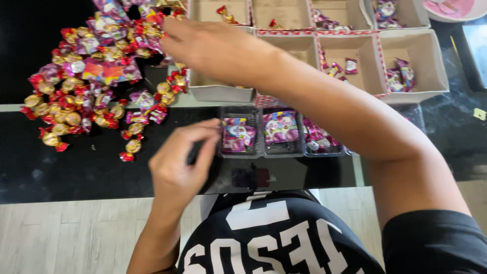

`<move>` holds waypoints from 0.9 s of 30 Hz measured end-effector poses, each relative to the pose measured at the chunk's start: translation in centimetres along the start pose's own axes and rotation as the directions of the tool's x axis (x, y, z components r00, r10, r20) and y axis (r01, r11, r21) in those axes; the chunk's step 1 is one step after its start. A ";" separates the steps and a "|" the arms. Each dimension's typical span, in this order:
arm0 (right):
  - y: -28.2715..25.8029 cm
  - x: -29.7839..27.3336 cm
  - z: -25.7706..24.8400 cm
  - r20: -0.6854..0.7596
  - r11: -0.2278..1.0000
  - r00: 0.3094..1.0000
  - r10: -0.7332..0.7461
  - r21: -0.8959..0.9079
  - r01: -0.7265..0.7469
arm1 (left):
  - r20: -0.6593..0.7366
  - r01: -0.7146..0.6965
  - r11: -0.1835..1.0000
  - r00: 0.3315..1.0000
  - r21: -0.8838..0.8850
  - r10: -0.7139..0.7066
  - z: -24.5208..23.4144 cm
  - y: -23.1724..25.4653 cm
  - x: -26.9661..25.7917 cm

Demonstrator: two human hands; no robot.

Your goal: The person sorts a pile of wrapped candies into several open boxes and small plastic containers on a table by hand.

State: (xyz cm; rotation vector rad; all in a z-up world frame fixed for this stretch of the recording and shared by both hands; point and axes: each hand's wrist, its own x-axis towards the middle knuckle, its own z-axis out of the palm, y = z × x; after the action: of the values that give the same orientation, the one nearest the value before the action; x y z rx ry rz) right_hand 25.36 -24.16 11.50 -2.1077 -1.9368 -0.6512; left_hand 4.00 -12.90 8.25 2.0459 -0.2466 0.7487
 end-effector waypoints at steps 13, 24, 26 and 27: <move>-10.8 -26.9 -15.3 -0.033 0.536 0.538 0.842 0.161 -0.829 | 0.375 -0.319 0.940 0.862 -0.120 0.341 12.1 4.2 0.6; -9.4 -29.7 -12.4 -0.236 0.613 0.570 0.787 0.183 -0.769 | 0.500 -0.476 0.878 0.770 0.038 0.396 16.1 6.5 2.0; -9.1 -30.0 -13.8 -0.200 0.664 0.641 0.741 0.072 -0.745 | 0.497 -0.501 0.865 0.749 -0.007 0.438 15.9 7.3 2.2; -9.4 -30.4 -14.4 -0.144 0.715 0.711 0.689 -0.026 -0.698 | 0.490 -0.517 0.855 0.734 -0.043 0.469 15.9 7.6 2.1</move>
State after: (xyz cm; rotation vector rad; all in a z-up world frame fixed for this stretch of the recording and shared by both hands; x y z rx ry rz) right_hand 12.29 -56.40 9.15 -2.5186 -0.9084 -0.6615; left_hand 8.87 -29.95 8.54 2.2619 -1.1069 0.5393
